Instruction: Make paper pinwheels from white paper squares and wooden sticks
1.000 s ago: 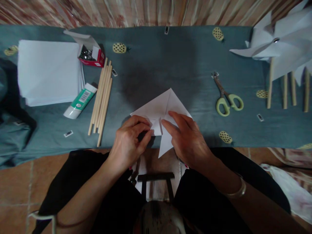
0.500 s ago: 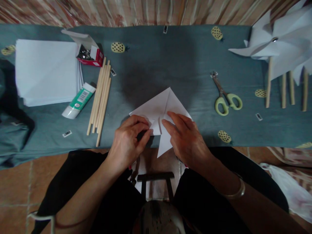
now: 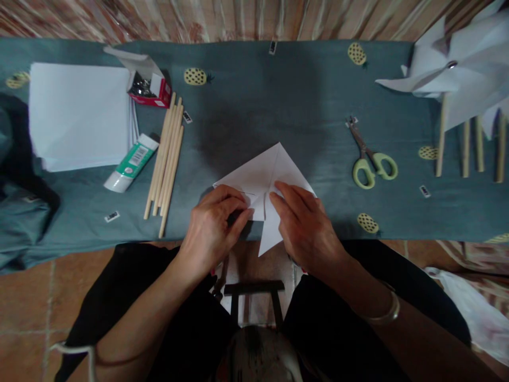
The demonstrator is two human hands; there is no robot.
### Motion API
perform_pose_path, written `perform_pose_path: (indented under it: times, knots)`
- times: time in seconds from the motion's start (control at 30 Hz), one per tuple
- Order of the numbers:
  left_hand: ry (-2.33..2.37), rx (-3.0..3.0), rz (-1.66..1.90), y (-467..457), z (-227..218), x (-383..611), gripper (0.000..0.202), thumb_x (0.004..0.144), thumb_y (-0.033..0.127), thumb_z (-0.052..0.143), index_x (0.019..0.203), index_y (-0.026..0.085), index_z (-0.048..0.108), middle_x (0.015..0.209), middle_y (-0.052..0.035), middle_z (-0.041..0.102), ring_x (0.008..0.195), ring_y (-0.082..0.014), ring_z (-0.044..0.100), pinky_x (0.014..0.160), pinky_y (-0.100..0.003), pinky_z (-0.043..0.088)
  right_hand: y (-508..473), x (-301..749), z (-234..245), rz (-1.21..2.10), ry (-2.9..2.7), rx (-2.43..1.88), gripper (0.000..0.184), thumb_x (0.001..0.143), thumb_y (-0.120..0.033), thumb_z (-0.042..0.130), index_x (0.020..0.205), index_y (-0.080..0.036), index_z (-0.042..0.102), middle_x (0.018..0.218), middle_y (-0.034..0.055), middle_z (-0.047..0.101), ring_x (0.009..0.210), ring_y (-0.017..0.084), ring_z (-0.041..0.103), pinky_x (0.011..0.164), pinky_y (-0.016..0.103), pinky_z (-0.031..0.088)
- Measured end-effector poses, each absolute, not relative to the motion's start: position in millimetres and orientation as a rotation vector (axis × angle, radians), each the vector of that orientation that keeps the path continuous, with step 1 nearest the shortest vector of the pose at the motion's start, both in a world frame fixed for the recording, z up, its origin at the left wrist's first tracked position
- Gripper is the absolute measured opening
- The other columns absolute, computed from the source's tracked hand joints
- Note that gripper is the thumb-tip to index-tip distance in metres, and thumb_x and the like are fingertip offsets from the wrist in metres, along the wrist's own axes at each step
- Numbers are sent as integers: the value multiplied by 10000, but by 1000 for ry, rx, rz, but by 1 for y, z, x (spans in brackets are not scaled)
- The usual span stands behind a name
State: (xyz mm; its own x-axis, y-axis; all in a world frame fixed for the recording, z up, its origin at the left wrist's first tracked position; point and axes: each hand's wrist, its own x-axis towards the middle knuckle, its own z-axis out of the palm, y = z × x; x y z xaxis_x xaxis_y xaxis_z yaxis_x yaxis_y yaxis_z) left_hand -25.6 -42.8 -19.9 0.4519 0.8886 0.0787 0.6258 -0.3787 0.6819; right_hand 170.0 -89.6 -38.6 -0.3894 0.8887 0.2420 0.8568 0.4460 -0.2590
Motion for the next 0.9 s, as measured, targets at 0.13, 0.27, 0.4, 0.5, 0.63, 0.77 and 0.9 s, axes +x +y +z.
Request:
perform_pose_path:
  times: [0.13, 0.27, 0.4, 0.5, 0.63, 0.77, 0.9]
  knots:
    - [1260, 2135, 611, -43, -23, -25, 122, 896, 209, 612, 812, 158, 684, 919, -57, 674, 859, -165, 664, 809, -310, 558, -90, 172, -40, 138, -2275, -1467, 315, 918, -39, 431, 1208, -58, 553, 1301, 238, 603, 1220, 325, 552, 940, 496, 537]
    - [1241, 2129, 615, -43, -24, -26, 102, 879, 197, 637, 800, 152, 682, 916, -56, 668, 861, -167, 660, 804, -312, 549, -90, 173, -39, 163, -2219, -1462, 298, 922, -46, 433, 1200, -61, 540, 1286, 244, 604, 1220, 323, 566, 945, 492, 543]
    - [1244, 2123, 594, -42, -23, -26, 95, 870, 188, 642, 785, 157, 674, 923, -54, 664, 866, -166, 658, 809, -314, 545, -91, 173, -38, 215, -2211, -1461, 316, 926, -45, 419, 1222, -78, 527, 1310, 237, 589, 1245, 318, 550, 967, 503, 531]
    - [1245, 2125, 590, -42, -22, -25, 100, 873, 189, 631, 786, 161, 673, 924, -52, 664, 864, -166, 657, 814, -317, 545, -92, 173, -38, 228, -2220, -1478, 333, 925, -45, 415, 1235, -104, 523, 1330, 220, 575, 1252, 315, 539, 976, 511, 521]
    - [1241, 2121, 600, -42, -23, -25, 93, 867, 182, 635, 783, 159, 669, 914, -52, 662, 854, -164, 655, 800, -310, 542, -93, 173, -40, 227, -2248, -1463, 360, 922, -48, 413, 1262, -115, 510, 1359, 224, 547, 1269, 328, 514, 967, 530, 514]
    - [1245, 2124, 602, -42, -23, -25, 92, 866, 187, 637, 783, 160, 666, 916, -50, 663, 853, -162, 653, 799, -308, 540, -94, 174, -41, 241, -2268, -1464, 391, 923, -58, 411, 1297, -129, 496, 1389, 224, 518, 1282, 334, 492, 979, 551, 492]
    - [1247, 2120, 592, -42, -23, -25, 92, 868, 183, 627, 788, 159, 665, 919, -53, 660, 858, -165, 652, 803, -307, 538, -94, 173, -41, 262, -2257, -1469, 413, 912, -51, 414, 1306, -146, 494, 1397, 209, 518, 1284, 326, 488, 984, 543, 483]
